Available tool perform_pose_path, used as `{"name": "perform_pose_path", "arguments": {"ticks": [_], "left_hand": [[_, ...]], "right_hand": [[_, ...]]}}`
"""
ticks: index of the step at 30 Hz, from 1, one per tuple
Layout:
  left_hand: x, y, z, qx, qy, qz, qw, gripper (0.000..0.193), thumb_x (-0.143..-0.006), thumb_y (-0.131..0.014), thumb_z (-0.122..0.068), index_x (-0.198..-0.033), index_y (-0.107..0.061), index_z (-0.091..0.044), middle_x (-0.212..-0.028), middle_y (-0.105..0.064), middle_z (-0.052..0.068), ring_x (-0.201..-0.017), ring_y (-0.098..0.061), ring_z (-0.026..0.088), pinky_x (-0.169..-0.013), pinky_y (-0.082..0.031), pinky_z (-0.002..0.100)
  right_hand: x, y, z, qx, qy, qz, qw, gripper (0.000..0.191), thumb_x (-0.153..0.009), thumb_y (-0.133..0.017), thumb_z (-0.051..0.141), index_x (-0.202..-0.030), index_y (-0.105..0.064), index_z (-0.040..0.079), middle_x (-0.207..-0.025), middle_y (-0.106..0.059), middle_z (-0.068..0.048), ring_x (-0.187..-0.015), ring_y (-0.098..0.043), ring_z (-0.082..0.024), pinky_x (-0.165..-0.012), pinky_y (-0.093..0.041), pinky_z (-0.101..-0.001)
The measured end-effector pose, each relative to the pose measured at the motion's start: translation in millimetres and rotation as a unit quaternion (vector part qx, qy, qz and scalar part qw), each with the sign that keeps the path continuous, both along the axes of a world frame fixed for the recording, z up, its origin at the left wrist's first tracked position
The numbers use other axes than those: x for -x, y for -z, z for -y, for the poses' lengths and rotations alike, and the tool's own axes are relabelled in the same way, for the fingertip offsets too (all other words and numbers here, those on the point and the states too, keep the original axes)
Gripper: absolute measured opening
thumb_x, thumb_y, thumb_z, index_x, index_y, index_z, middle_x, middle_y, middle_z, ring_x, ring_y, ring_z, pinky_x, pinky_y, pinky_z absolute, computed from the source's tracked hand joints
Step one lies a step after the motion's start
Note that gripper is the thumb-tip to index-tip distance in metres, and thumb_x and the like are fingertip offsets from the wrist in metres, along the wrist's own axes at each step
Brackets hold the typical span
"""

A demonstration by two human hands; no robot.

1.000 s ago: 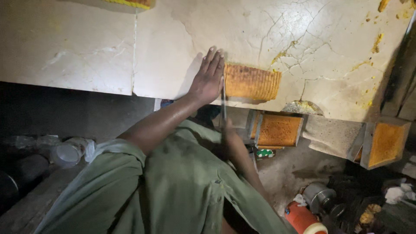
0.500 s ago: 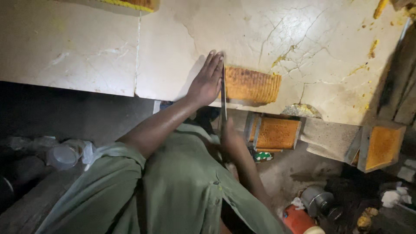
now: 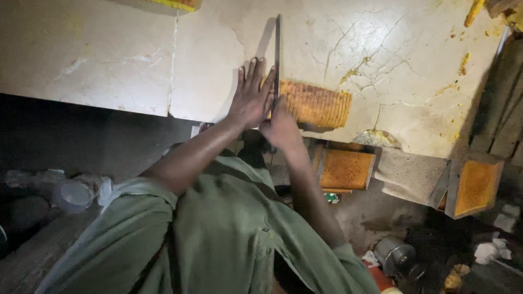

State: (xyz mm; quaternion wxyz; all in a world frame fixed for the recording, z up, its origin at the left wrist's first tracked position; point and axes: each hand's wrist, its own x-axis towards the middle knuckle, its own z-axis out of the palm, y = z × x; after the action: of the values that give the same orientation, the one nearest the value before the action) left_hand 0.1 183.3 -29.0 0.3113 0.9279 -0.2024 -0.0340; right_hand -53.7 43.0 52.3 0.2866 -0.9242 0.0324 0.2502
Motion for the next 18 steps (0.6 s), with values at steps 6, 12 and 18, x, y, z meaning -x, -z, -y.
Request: {"name": "perform_pose_path", "arguments": {"ticks": [6, 12, 18], "left_hand": [[5, 5, 6, -0.009, -0.006, 0.001, 1.0, 0.071, -0.108, -0.048, -0.032, -0.167, -0.016, -0.008, -0.168, -0.013, 0.033, -0.159, -0.007, 0.046, -0.127, -0.002, 0.065], [1, 7, 1, -0.048, 0.01, -0.011, 0.999, 0.072, -0.106, -0.045, -0.032, -0.165, -0.014, -0.005, -0.168, -0.013, 0.032, -0.158, -0.006, 0.045, -0.126, -0.002, 0.064], [-6, -3, -7, -0.035, 0.049, -0.056, 0.997, 0.074, -0.103, -0.04, -0.031, -0.163, -0.009, -0.004, -0.166, -0.013, 0.028, -0.155, -0.006, 0.04, -0.124, -0.003, 0.055]], "right_hand": [[125, -9, 21, 0.034, -0.041, -0.125, 0.991, 0.111, -0.082, -0.082, 0.034, -0.153, -0.01, -0.011, -0.104, -0.067, -0.034, -0.092, -0.067, -0.049, -0.077, -0.055, -0.0512], [72, 54, 3, 0.077, -0.029, -0.037, 0.996, 0.103, -0.081, -0.079, 0.023, -0.153, -0.014, -0.012, -0.105, -0.069, -0.032, -0.097, -0.069, -0.047, -0.084, -0.056, -0.0503], [-12, 15, -8, -0.027, -0.01, 0.058, 0.998, 0.073, -0.076, -0.075, 0.012, -0.135, -0.037, -0.008, -0.106, -0.071, -0.029, -0.102, -0.071, -0.045, -0.086, -0.058, -0.0487]]}}
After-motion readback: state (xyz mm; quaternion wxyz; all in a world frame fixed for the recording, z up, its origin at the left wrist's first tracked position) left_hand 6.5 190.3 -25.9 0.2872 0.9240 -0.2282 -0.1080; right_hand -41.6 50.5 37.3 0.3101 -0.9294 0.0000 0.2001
